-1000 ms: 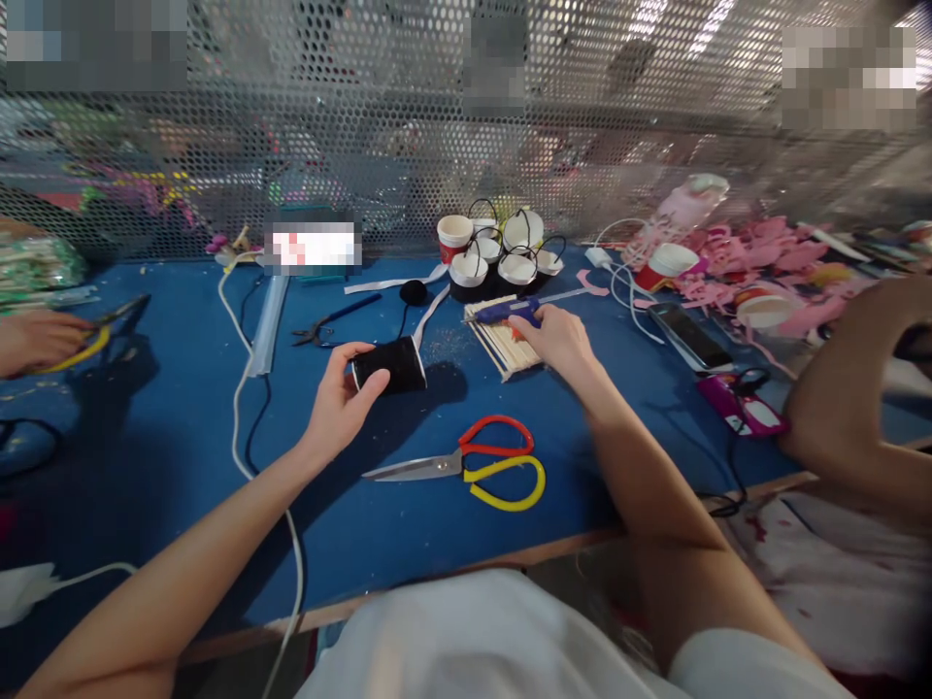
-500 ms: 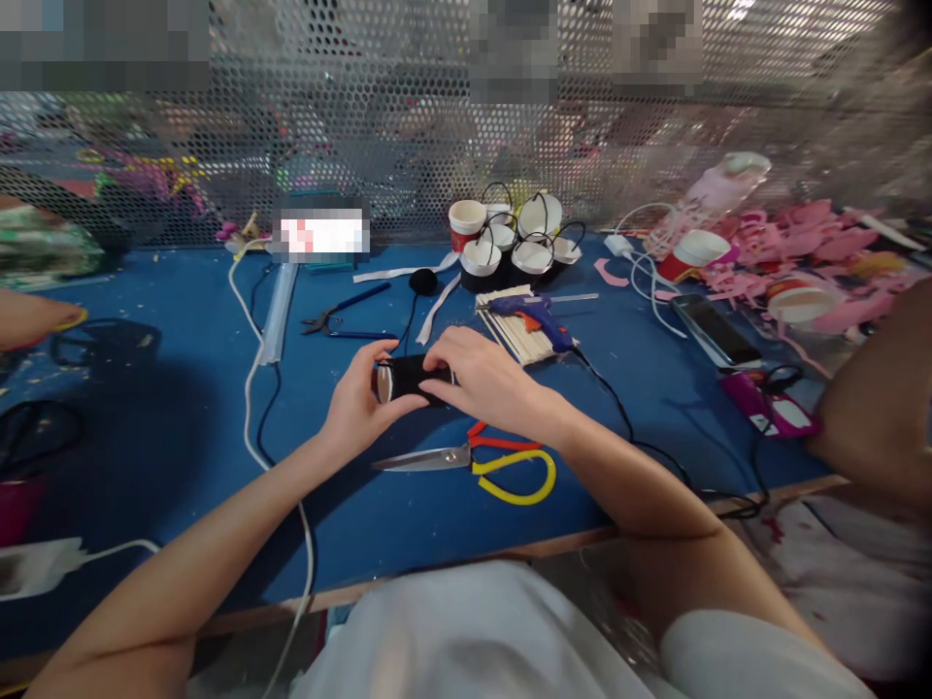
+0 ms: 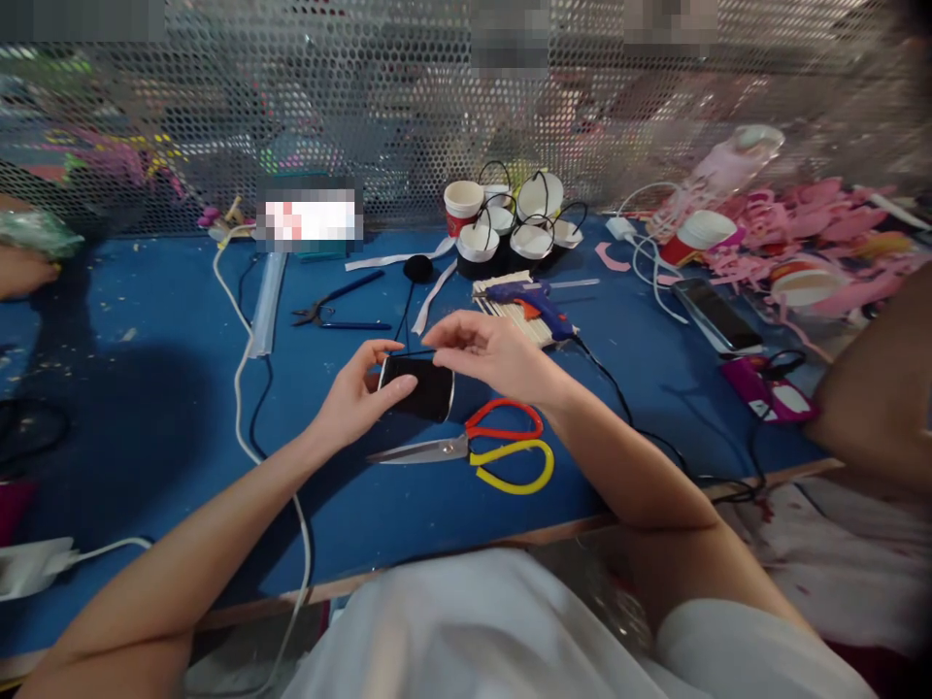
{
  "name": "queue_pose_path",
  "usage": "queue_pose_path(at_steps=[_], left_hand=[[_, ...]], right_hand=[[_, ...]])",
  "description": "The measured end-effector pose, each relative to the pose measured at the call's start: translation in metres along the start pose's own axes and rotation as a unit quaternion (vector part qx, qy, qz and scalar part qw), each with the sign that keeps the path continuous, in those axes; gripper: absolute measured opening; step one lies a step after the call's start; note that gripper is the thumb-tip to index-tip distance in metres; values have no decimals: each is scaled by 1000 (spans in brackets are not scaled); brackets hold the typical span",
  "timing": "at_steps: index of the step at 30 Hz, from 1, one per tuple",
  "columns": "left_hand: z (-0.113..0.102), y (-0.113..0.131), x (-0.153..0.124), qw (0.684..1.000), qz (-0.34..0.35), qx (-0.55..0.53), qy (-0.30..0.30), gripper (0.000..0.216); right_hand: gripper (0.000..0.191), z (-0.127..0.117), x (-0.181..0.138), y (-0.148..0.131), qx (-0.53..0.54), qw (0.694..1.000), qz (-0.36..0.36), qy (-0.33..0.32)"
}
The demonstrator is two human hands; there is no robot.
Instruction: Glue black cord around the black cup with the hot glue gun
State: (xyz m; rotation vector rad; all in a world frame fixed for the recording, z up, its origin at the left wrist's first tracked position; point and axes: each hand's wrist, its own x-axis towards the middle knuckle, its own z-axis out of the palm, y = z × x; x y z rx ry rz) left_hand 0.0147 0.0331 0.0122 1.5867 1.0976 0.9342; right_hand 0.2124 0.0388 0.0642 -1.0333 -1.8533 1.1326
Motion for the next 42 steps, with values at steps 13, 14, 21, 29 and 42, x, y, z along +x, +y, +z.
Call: queue_pose_path(at_steps=[13,14,21,29,42], left_hand=[[-2,0,-3,998,44,32,-9,67],[-2,0,-3,998,49,35,-10,70],[-1,2,-5,995,82,56,-22,76],[-3,3,-7,992,105,55,-30,79],[-3,3,-8,984,168,40,-39,79]], right_hand=[[18,-4,0,10,44,998,2,54],[18,-4,0,11,47,997,3,57],[16,-1,2,18,67,994,12,83],[15,-1,4,22,80,992,19,100],[15,-1,3,21,74,991,41,105]])
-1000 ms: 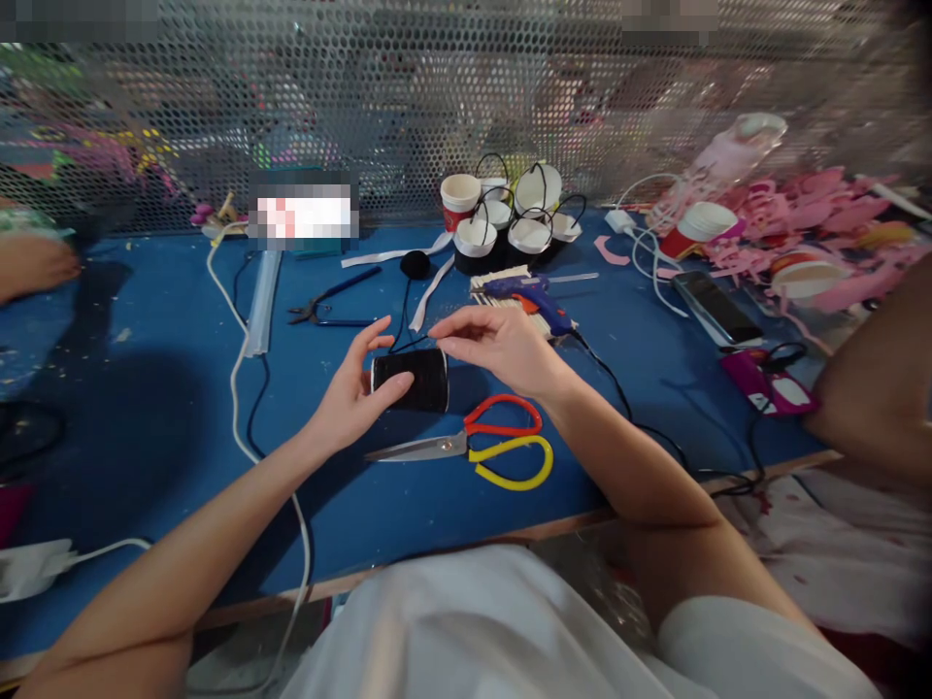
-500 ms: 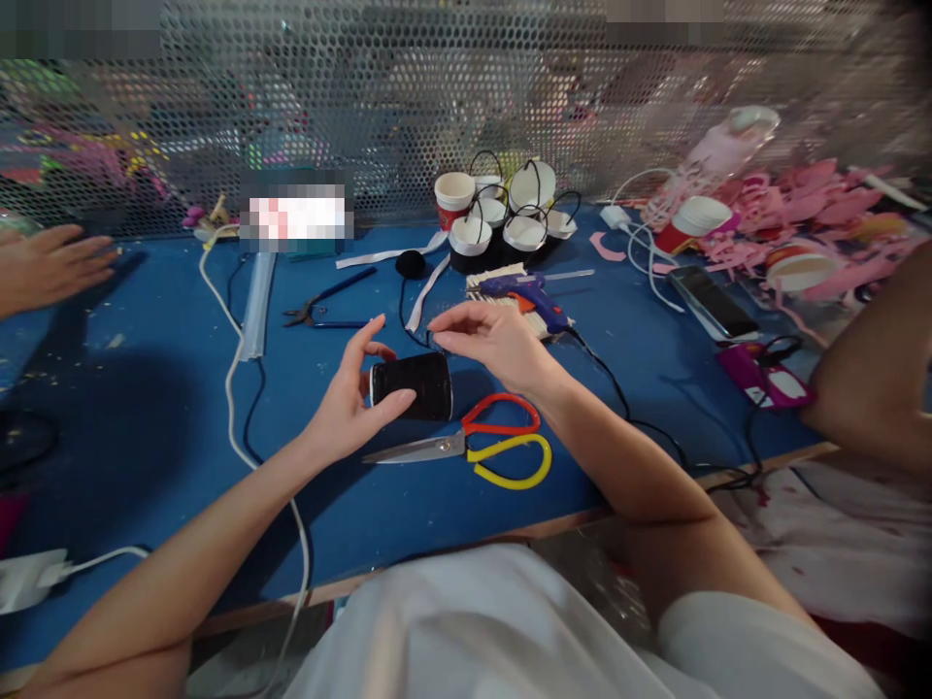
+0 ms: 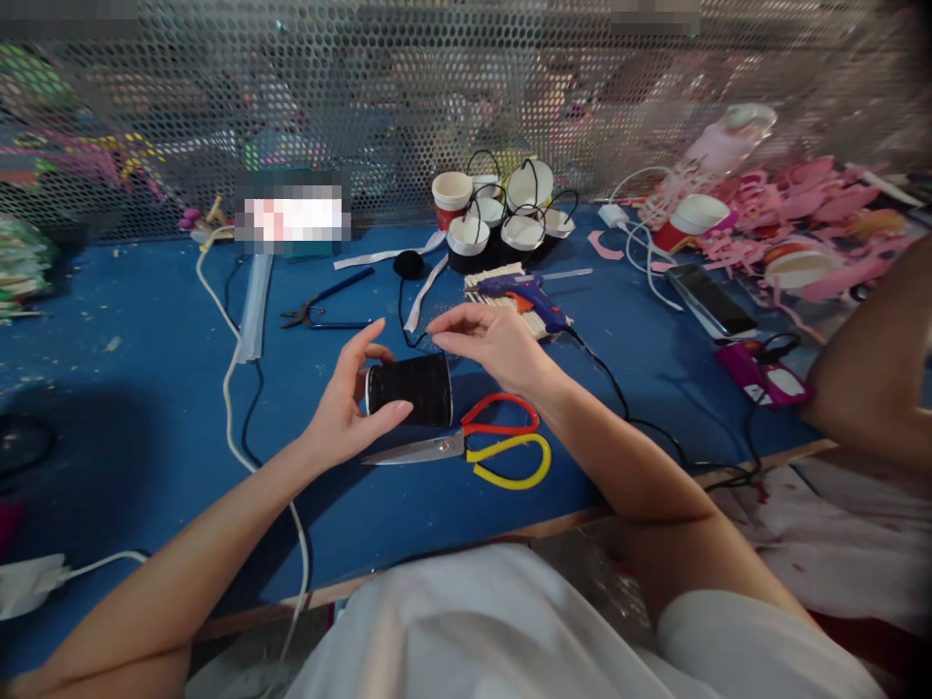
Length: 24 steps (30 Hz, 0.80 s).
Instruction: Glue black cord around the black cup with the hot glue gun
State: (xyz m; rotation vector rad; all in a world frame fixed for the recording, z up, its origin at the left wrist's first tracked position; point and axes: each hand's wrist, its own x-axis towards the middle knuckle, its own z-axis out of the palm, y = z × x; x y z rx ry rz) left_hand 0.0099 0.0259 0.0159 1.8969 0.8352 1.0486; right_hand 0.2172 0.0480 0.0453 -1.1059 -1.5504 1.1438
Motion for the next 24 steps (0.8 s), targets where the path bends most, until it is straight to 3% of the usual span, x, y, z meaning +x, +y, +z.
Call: queue_pose_path(at_steps=[24], left_hand=[[3,-1,-1,998,-6,-56,21,74]], right_hand=[[15,3,2,4,21,999,46,-7]])
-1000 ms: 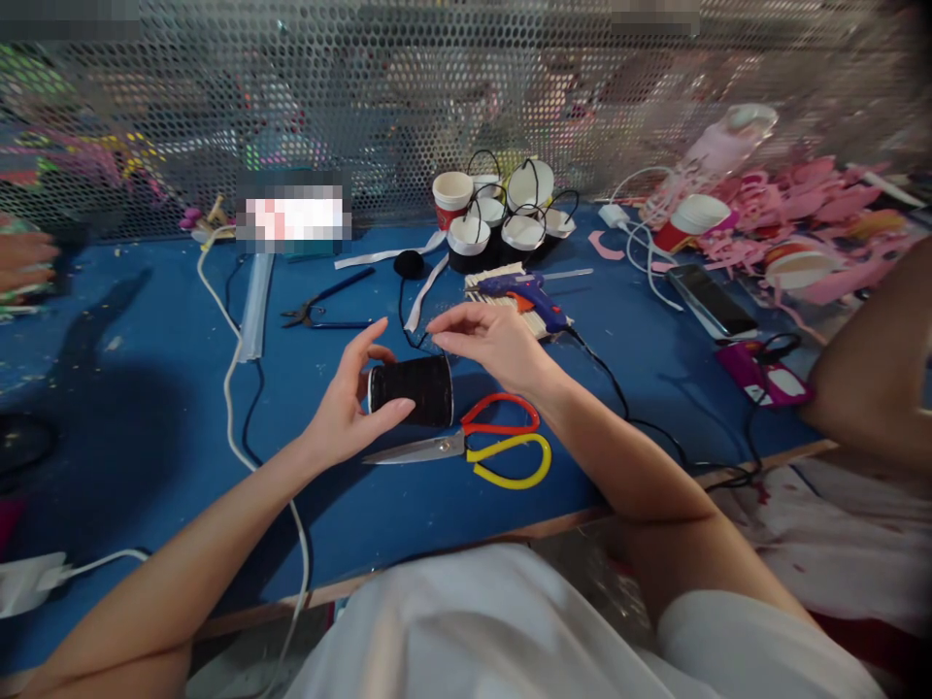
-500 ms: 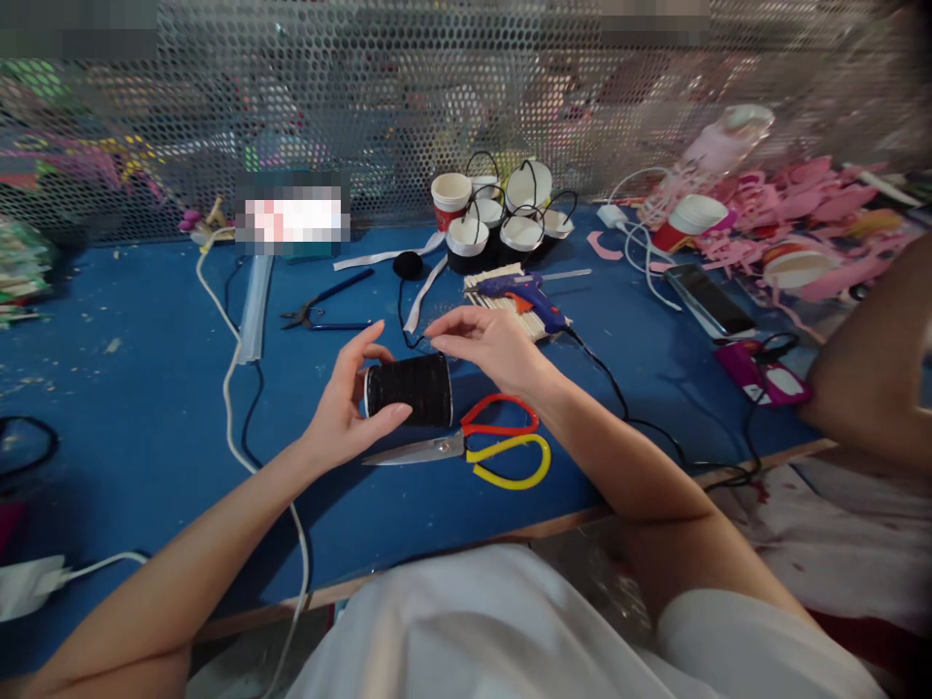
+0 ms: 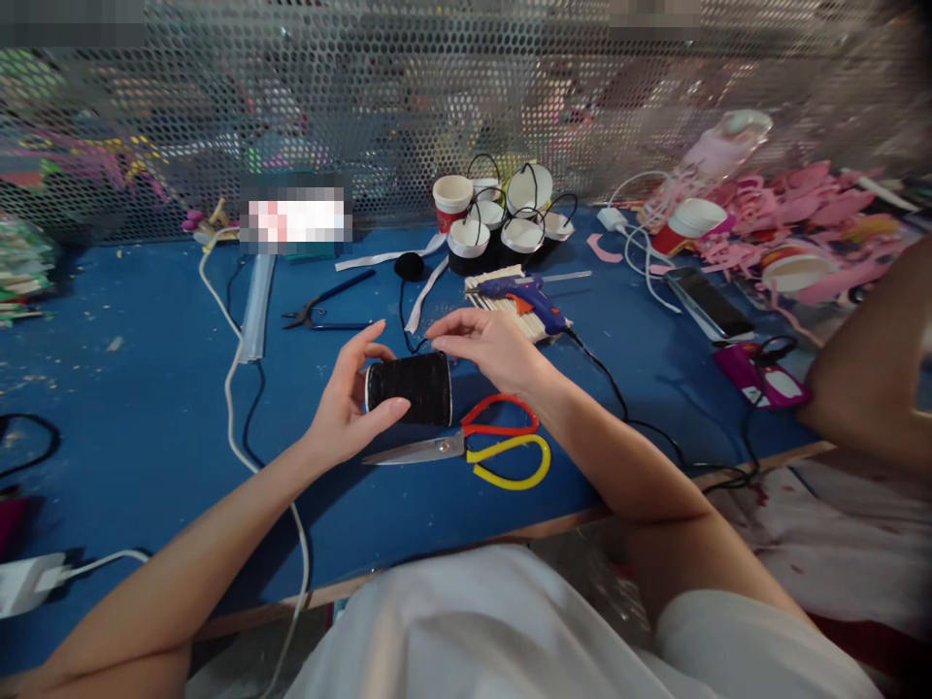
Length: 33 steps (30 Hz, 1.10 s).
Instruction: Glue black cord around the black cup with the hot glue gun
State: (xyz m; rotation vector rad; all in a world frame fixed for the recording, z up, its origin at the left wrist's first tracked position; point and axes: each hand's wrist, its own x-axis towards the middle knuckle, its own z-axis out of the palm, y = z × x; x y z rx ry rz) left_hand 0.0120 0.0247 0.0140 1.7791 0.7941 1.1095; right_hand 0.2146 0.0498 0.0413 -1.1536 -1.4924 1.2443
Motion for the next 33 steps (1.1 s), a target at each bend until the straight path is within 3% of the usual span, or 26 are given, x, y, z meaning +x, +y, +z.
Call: queue_pose_path(at_steps=[22,25,30,33], left_hand=[[0,-3,1,1000,7,1,16,69],[0,-2,2,999,19,8,36,65],[0,-2,4,997,2,21,80,57],[1,-5,6,993,-24,20,110,51]], right_hand=[[18,2,2,4,20,999,22,-14],[22,1,5,6,-23,1000,9,3],[23,-7,-2,-8,-177,978,-87,67],[30,-7,-16,-22,-203,973,-101,34]])
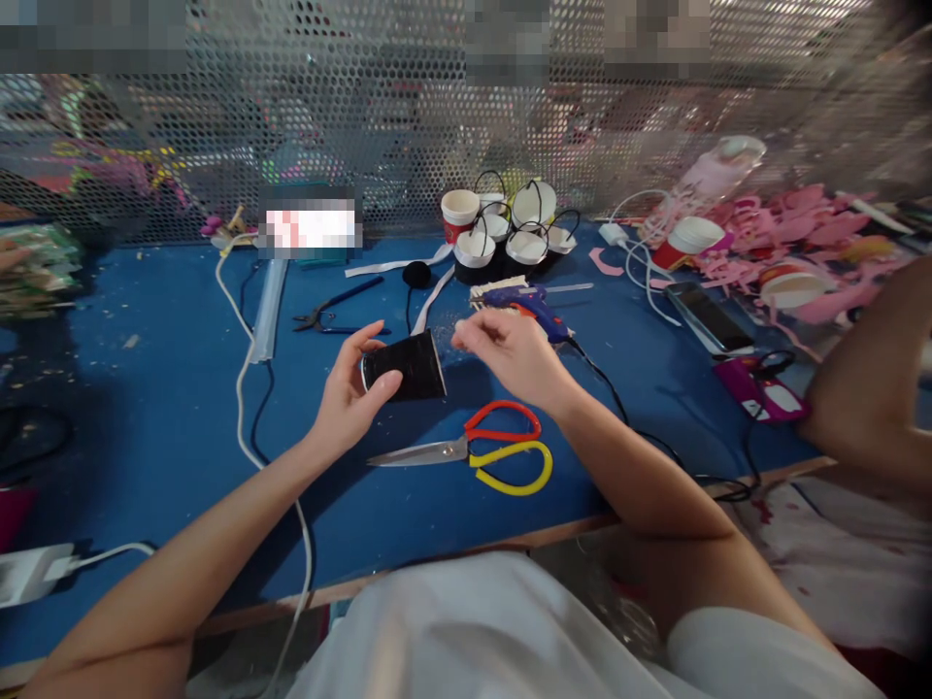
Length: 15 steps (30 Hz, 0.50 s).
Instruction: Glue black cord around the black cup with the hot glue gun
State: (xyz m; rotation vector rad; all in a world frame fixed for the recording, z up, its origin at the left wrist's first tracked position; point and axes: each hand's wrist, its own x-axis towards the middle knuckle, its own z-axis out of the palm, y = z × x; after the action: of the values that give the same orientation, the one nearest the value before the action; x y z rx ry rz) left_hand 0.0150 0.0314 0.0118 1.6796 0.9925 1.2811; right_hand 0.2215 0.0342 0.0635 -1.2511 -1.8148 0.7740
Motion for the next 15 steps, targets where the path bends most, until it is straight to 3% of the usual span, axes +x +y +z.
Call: queue_pose_path(at_steps=[3,5,11,15], left_hand=[[1,-3,0,1000,-4,4,1,52],[1,-3,-2,1000,11,15,-12,54],[-1,-1,-4,998,12,38,-56,64],[-3,-1,-1,991,-69,-56,-103,56]], right_hand=[[28,3,-11,-11,28,996,22,-79],[26,9,-16,-13,42,993,41,-99],[22,21,-23,-5,46,997,5,-65],[20,23,-25,0,43,996,-45,-64]])
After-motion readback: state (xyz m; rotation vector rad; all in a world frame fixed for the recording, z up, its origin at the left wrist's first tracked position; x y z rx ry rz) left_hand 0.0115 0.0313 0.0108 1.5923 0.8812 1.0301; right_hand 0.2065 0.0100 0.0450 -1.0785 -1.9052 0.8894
